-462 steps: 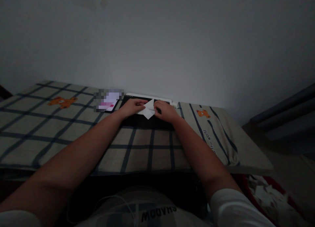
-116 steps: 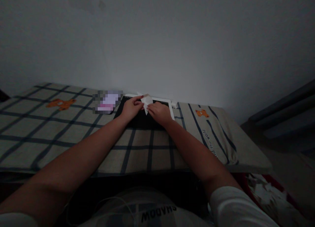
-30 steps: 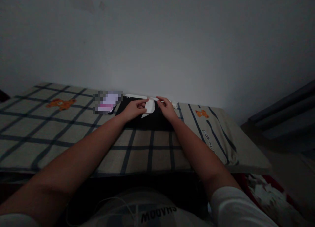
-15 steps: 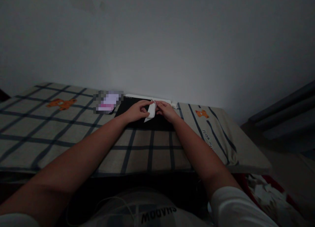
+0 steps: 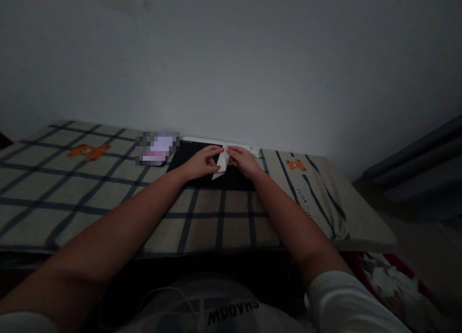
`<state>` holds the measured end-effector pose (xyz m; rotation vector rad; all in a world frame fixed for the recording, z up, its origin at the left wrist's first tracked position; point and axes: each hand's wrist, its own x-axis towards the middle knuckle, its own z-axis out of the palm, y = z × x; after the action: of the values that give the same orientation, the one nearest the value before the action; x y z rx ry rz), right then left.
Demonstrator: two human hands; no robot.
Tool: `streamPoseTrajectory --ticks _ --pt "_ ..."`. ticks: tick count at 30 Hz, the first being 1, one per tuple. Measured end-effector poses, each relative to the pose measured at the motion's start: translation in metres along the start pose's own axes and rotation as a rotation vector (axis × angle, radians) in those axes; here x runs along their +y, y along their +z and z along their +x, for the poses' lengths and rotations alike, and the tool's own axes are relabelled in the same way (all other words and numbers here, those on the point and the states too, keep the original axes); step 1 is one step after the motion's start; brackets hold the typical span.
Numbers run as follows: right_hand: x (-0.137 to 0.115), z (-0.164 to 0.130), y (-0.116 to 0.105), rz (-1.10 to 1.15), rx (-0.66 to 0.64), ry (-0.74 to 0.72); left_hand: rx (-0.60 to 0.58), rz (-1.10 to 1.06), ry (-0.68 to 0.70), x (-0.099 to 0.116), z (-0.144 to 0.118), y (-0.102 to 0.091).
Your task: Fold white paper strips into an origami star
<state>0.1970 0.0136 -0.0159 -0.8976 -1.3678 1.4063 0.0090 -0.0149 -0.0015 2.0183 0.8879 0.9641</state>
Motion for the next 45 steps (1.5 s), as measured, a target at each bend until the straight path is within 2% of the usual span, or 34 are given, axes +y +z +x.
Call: streamPoseTrajectory --ticks 6,10,13,19,23,31,38,45 --pt "0.003 0.000 -0.001 0.031 -0.010 0.003 -0.007 -0.028 0.009 0.001 0.000 0.000" --pt "0.003 0.000 0.000 0.068 -0.013 0.004 0.032 -0.074 0.019 -0.004 0.001 0.001" --pt "0.003 -0.001 0.002 0.075 -0.012 0.000 0.107 -0.105 -0.046 -0.005 0.003 0.002" --pt "0.002 -0.002 0.009 -0.002 0.033 -0.045 0.243 -0.333 -0.208 -0.004 0.008 0.002" --pt "0.004 -0.002 0.013 -0.002 0.063 -0.065 0.233 -0.271 -0.254 -0.007 0.008 0.002" --pt "0.006 -0.001 0.012 -0.052 0.084 -0.071 0.217 -0.292 -0.325 -0.003 0.005 0.000" --pt "-0.001 -0.004 0.016 -0.155 0.125 -0.115 0.212 -0.302 -0.294 -0.005 0.005 0.000" --pt "-0.004 -0.007 0.020 -0.273 0.142 -0.137 0.164 -0.204 -0.260 -0.013 0.006 0.000"
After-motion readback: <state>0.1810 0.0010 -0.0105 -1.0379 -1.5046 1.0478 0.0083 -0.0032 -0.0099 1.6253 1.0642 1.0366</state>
